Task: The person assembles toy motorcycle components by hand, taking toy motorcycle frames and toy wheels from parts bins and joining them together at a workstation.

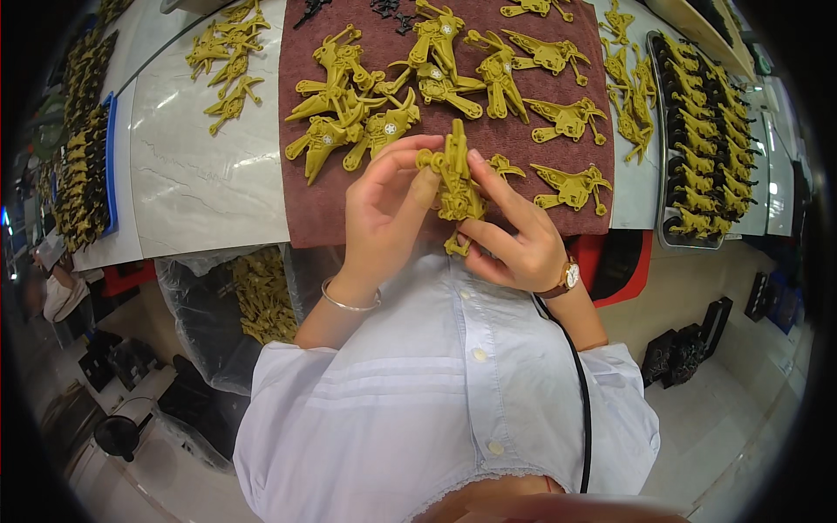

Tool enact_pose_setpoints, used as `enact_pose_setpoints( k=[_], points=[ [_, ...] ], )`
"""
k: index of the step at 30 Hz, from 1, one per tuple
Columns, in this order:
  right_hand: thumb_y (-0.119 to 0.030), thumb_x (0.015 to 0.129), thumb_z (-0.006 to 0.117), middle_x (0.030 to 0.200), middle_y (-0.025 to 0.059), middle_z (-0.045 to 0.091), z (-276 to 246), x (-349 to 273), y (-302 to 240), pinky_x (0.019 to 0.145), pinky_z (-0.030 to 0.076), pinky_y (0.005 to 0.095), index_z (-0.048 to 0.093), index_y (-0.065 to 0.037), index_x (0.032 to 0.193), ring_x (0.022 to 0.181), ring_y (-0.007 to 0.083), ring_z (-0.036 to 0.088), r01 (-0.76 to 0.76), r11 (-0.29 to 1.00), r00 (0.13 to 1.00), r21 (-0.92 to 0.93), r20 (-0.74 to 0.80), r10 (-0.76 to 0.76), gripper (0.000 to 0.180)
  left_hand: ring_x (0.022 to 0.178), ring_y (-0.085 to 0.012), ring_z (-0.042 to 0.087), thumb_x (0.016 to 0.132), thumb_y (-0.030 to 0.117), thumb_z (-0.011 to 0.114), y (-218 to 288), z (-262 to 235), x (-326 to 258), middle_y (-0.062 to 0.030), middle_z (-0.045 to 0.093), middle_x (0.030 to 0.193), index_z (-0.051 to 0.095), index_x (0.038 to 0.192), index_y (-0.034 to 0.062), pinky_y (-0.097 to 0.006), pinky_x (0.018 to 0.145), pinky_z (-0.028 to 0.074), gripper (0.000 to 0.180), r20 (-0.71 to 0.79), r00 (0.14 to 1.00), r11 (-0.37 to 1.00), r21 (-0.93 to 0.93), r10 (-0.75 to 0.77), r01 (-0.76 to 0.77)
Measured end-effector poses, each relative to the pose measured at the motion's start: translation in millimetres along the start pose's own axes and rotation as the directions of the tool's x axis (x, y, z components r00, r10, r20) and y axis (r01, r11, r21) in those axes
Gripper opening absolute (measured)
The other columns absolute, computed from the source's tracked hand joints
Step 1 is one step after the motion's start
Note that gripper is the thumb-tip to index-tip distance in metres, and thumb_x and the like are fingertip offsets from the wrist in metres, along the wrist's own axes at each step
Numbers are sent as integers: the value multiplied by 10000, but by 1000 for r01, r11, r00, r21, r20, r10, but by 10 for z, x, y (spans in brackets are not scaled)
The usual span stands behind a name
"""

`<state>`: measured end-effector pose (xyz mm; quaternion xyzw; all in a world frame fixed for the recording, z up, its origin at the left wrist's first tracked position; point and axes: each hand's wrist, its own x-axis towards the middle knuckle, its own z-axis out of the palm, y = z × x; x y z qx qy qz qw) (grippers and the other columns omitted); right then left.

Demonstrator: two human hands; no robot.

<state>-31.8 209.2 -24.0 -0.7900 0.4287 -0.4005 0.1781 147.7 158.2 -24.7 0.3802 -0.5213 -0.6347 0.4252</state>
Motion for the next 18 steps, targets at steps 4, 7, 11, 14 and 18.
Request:
enact_pose_setpoints(
  k=[4, 7, 11, 14, 18],
  points=[
    [-27, 619, 723, 1226, 287, 561, 33, -22, 40, 668, 539, 330, 619, 12, 817, 846, 301, 665, 95, 992, 987, -83, -119, -105, 227, 1034, -161, 601, 973, 141, 514, 38, 72, -6, -164, 518, 1302, 549, 1131, -46, -263, 799, 543, 247, -42, 999, 994, -104, 9, -14],
    [-46, 654, 743, 1162, 259, 610, 62, -70, 42, 649, 537, 316, 614, 13, 868, 840, 284, 668, 74, 993, 984, -87, -152, -87, 257, 1042, -206, 617, 982, 140, 493, 99, 105, -10, -208, 498, 1332, 506, 1181, -52, -262, 780, 544, 277, -37, 999, 981, -192, -24, 17],
    [-16, 776, 692, 1161, 251, 613, 81, -124, 66, 745, 543, 353, 558, 22, 1126, 918, 343, 666, -30, 997, 993, 72, -115, 38, 377, 1081, -191, 590, 963, 85, 520, 95, 48, -7, -206, 453, 1377, 497, 1149, -47, -327, 927, 483, 229, 29, 999, 967, -251, -39, 45],
    [11, 778, 674, 1151, 231, 621, 57, -19, 4, 775, 539, 358, 548, 57, 1189, 952, 342, 656, -79, 996, 993, -43, -94, 74, 432, 1095, -223, 592, 969, 80, 500, 69, 56, -9, -219, 441, 1382, 459, 1186, -46, -345, 934, 486, 254, 18, 1000, 981, -194, -7, 10],
    [-1, 725, 713, 1040, 193, 660, 107, -52, 3, 637, 551, 332, 566, 67, 1175, 780, 280, 671, -24, 985, 985, -170, -173, -6, 478, 1137, -291, 577, 983, 81, 453, 116, 145, -28, -223, 412, 1403, 323, 1348, -54, -386, 954, 482, 410, -12, 998, 932, -360, -59, 51]
  ],
)
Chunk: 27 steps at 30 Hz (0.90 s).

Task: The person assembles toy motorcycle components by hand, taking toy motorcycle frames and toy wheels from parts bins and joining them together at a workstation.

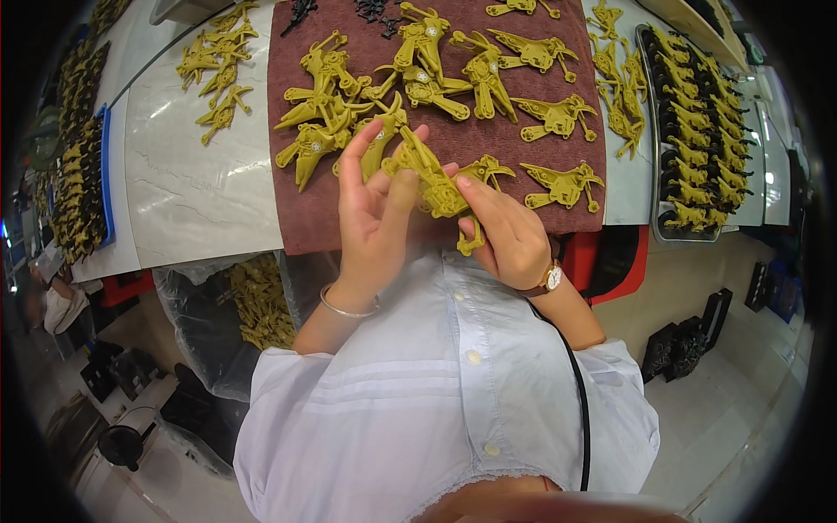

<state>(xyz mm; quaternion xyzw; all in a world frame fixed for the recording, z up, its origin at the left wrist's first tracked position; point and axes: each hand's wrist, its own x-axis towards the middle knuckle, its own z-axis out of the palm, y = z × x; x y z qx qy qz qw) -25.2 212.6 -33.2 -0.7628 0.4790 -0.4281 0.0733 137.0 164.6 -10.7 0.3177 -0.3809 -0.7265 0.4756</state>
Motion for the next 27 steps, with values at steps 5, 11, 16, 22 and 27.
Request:
enact_pose_setpoints(
  k=[5, 11, 16, 22, 27],
  points=[
    [-7, 723, 712, 1024, 193, 662, -35, -23, -12, 643, 550, 333, 578, 76, 1152, 799, 283, 674, 18, 1000, 1000, -26, -7, -19, 457, 1165, -331, 556, 1008, 121, 387, -30, -45, -24, -211, 408, 1405, 228, 1440, -40, -404, 972, 474, 488, 18, 995, 995, -16, -96, 97],
    [-17, 718, 714, 1007, 193, 665, -45, -34, -34, 662, 553, 344, 593, 76, 1120, 824, 297, 675, 17, 1000, 1000, -25, -20, -17, 430, 1176, -319, 550, 1015, 131, 357, -129, -124, -63, -209, 417, 1395, 217, 1447, -50, -394, 970, 476, 488, 86, 993, 993, 87, -83, 75],
    [5, 706, 715, 992, 191, 667, -67, -34, -34, 674, 555, 349, 595, 73, 1106, 820, 307, 676, -27, 999, 999, 26, -37, 28, 423, 1147, -337, 569, 1013, 191, 389, -177, -57, -68, -230, 445, 1365, 276, 1414, -76, -397, 941, 506, 495, 13, 995, 991, 97, -96, 94],
    [46, 692, 705, 1003, 157, 674, -38, -43, -66, 654, 543, 337, 607, 53, 1102, 788, 285, 673, -114, 992, 991, 44, -63, 117, 422, 1178, -305, 548, 1013, 136, 364, -195, -35, -107, -212, 433, 1381, 207, 1442, -68, -385, 971, 480, 500, -6, 988, 988, 3, -157, 157],
    [67, 707, 684, 1005, 149, 680, 3, -62, -83, 668, 538, 331, 617, 37, 1114, 798, 277, 676, -190, 978, 977, 88, -80, 197, 413, 1146, -254, 566, 1007, 128, 372, -225, -39, -129, -180, 462, 1359, 230, 1433, -68, -368, 954, 493, 490, -64, 981, 983, -3, -183, 183]
  ],
)
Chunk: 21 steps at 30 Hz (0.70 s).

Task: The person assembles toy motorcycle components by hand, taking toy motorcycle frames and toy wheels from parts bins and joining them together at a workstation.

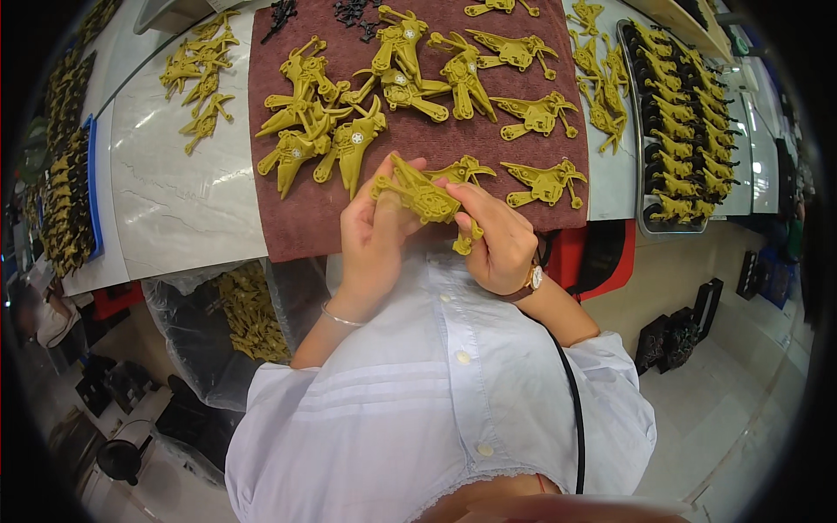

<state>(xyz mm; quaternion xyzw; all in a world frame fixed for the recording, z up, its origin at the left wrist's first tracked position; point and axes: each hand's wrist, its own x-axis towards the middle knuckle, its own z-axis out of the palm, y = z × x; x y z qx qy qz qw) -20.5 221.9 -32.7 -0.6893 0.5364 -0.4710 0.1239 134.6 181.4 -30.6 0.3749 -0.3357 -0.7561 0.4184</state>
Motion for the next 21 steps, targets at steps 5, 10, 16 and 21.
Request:
enact_pose_setpoints(
  k=[5, 10, 16, 21],
  points=[
    [81, 724, 664, 1007, 151, 681, 84, -39, 17, 687, 543, 337, 622, 23, 1119, 829, 291, 678, -21, 1000, 999, 3, -33, 21, 402, 1135, -232, 570, 1011, 158, 388, -40, -3, 3, -161, 482, 1339, 271, 1423, -52, -355, 942, 499, 476, -51, 999, 998, -55, -17, 14],
    [99, 738, 640, 1011, 173, 674, 134, -91, 2, 726, 547, 349, 628, 27, 1111, 874, 317, 674, -89, 996, 995, 5, -32, 90, 380, 1131, -233, 579, 1016, 186, 395, -57, 2, -1, -139, 508, 1304, 294, 1410, -41, -341, 918, 515, 466, -60, 997, 994, -94, -54, 48],
    [110, 747, 620, 1014, 183, 670, 170, -121, -11, 753, 543, 361, 623, 34, 1114, 905, 345, 665, -84, 996, 994, -7, -65, 84, 375, 1123, -231, 585, 1017, 171, 385, -73, -5, -18, -140, 511, 1296, 301, 1407, -47, -344, 909, 521, 455, -80, 996, 993, -119, -33, 23],
    [31, 879, 555, 994, 176, 672, 135, -185, -128, 713, 539, 324, 618, 42, 1108, 855, 258, 678, -223, 973, 972, 52, -64, 226, 239, 1129, -212, 581, 1013, 118, 365, -99, -28, -20, -143, 522, 1291, 278, 1422, -47, -285, 890, 511, 450, -71, 998, 999, -34, 1, -4]
  ],
)
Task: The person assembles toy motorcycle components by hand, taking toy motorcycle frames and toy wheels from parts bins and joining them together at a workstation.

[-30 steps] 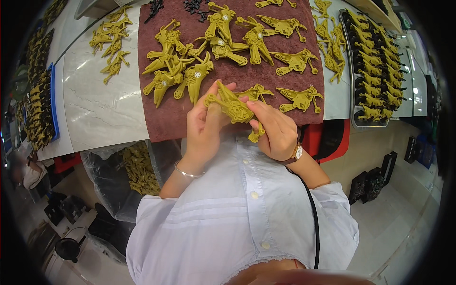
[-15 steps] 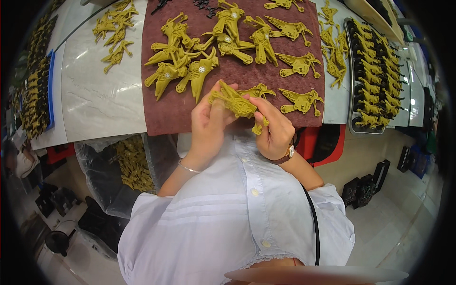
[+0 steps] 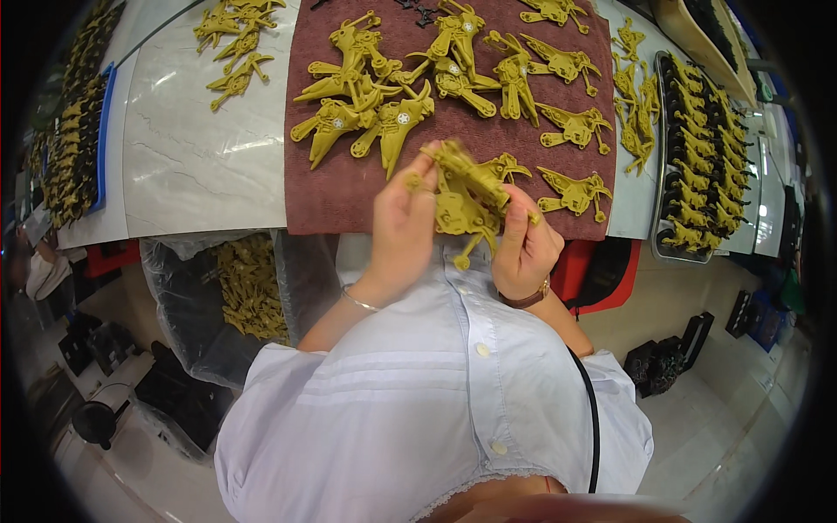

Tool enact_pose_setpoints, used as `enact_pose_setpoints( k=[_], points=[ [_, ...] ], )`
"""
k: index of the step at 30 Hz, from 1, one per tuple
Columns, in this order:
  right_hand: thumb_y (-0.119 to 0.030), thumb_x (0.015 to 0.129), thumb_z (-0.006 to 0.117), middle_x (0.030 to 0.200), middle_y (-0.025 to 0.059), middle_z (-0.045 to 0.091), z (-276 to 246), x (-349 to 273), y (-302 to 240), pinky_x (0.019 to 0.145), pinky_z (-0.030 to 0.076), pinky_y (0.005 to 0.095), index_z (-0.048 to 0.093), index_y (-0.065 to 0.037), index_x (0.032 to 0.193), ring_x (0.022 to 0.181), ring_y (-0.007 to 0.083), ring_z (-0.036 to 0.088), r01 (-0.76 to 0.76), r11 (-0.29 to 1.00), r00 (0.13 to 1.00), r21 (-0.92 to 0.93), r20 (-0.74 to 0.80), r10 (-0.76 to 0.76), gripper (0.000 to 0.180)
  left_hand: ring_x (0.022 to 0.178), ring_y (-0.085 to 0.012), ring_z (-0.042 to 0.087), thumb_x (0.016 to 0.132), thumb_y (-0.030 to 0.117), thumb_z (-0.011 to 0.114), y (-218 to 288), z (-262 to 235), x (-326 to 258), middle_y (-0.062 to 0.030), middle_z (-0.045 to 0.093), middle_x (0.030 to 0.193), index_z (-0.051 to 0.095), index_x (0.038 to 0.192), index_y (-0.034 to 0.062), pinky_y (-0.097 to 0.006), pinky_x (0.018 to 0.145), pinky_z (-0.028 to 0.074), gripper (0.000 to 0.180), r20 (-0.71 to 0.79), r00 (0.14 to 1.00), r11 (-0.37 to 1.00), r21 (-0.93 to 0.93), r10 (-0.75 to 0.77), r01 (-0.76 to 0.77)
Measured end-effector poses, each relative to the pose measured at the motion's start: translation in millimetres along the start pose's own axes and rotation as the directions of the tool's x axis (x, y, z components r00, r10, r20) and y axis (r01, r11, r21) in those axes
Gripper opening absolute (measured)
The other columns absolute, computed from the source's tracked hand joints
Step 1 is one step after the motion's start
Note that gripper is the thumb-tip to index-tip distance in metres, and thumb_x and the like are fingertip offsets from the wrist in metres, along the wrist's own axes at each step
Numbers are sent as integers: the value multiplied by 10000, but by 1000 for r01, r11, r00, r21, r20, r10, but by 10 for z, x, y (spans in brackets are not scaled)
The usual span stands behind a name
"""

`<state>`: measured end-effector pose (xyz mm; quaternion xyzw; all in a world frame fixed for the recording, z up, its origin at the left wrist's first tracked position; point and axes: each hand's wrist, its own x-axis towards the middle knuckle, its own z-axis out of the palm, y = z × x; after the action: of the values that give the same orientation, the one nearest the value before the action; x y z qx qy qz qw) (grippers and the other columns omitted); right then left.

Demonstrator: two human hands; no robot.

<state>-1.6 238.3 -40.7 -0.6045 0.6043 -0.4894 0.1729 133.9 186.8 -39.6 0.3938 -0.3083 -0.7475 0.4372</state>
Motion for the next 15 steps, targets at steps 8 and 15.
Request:
enact_pose_setpoints(
  k=[8, 15],
  points=[
    [-105, 994, 456, 1025, 102, 665, -143, 422, 38, 676, 532, 258, 594, 48, 1165, 827, 130, 643, -156, 889, 949, 431, -185, 256, 268, 1215, -308, 511, 1005, 221, 372, 321, 13, 17, -217, 477, 1328, 291, 1400, -85, -405, 1022, 434, 506, 48, 998, 995, -87, 46, -42],
    [-224, 915, 624, 1017, 84, 667, -1340, 1824, 1396, 796, 494, 282, 670, -191, 1179, 874, 173, 629, 150, 830, 861, -538, -341, -377, 271, 1182, -301, 535, 1010, 228, 379, 422, -374, -109, -229, 535, 1232, 362, 1343, -97, -410, 1010, 453, 466, 42, 991, 982, 135, 125, -130]
  ],
)
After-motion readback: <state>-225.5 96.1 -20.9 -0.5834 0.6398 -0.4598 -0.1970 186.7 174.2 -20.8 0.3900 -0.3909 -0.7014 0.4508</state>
